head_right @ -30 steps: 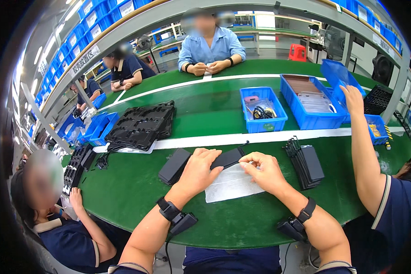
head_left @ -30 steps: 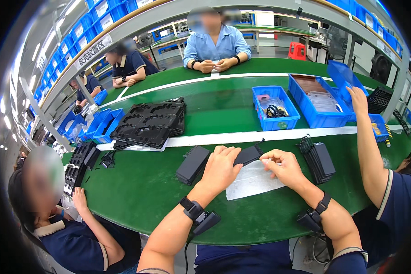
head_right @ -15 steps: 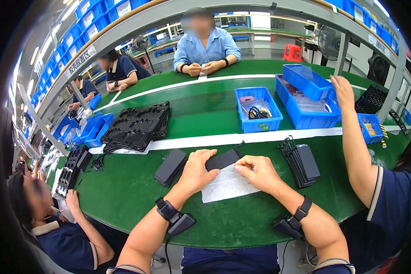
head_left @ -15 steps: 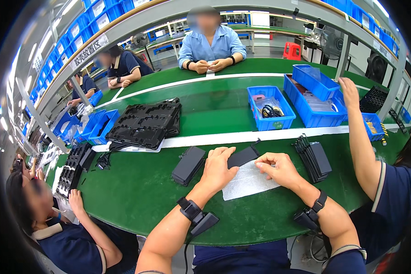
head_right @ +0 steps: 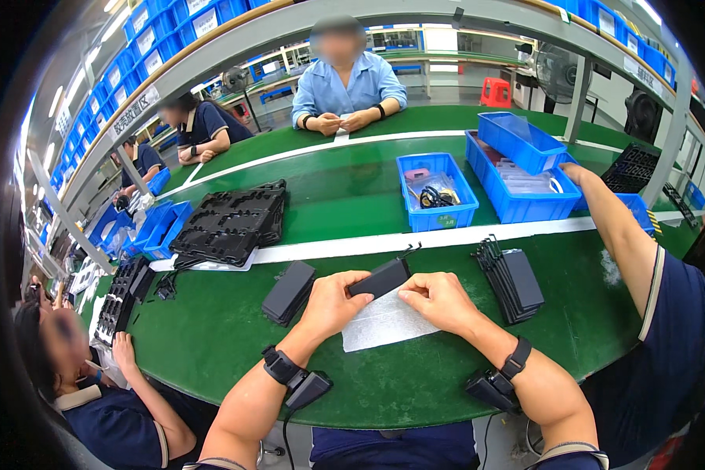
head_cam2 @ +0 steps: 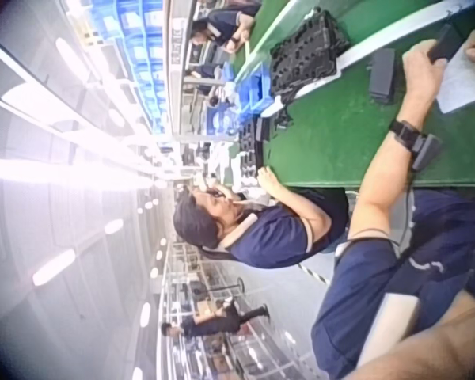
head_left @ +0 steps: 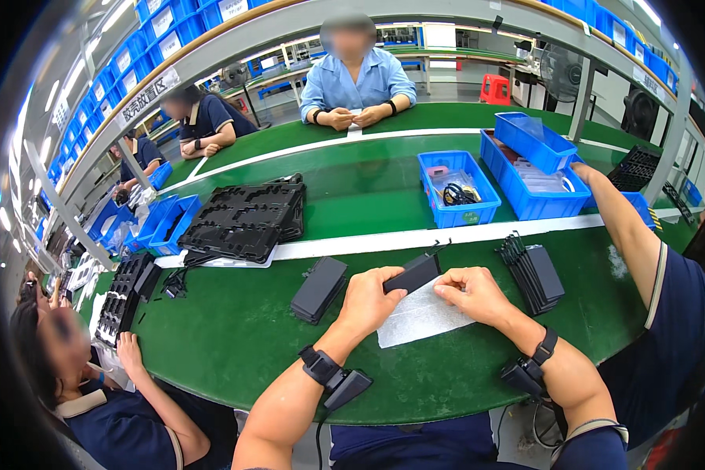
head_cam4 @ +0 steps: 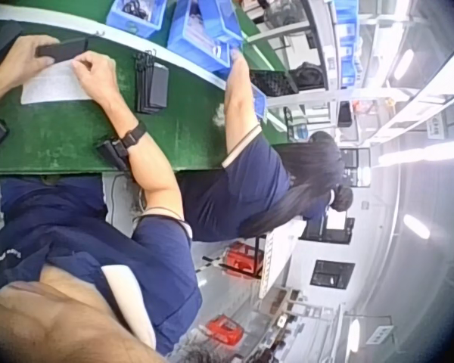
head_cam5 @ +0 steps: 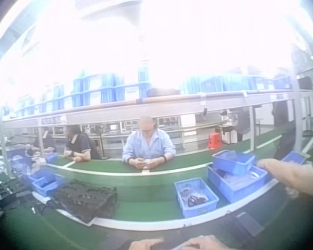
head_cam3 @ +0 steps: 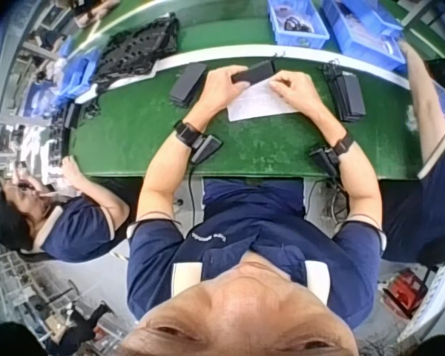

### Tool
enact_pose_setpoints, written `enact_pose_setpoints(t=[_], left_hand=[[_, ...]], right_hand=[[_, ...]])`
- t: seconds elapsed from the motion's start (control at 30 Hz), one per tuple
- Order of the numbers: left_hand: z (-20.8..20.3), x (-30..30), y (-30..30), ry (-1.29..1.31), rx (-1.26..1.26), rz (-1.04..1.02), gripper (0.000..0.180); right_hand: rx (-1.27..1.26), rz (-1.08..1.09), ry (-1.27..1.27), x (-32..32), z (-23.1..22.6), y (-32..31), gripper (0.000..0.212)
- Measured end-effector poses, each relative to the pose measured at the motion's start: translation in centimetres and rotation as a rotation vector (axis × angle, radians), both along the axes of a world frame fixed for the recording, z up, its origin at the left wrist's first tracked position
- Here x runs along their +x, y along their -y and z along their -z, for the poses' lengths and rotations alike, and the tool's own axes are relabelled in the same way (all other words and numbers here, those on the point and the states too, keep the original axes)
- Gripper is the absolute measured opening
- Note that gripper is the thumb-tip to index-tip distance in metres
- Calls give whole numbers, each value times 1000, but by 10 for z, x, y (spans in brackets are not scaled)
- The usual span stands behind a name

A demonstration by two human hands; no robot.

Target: Assembling black plastic housings for electronic power adapters on a factory assembly line.

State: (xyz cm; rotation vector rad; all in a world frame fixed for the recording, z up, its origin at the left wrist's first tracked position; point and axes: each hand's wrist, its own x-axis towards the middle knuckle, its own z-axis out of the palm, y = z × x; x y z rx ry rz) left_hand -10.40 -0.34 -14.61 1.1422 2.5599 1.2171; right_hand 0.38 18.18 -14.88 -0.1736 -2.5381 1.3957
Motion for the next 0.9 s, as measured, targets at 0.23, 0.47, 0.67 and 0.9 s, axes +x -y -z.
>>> enact_pose_setpoints(t=[0.23, 0.47, 0.67, 0.9], left_hand=[[3, 3, -1, 831, 449, 127, 23], [10, 17, -6, 572, 371, 237, 22], [-8, 23, -5, 673, 471, 192, 23], [-7, 26, -6, 696, 551, 232, 23]], right_hand=[[-92, 78, 122, -2, -2, -6, 29], [-327, -89, -10, 1, -6, -1, 19], [-287, -114, -7, 6, -16, 3, 15], [-345, -23, -219, 10, -24, 14, 14]])
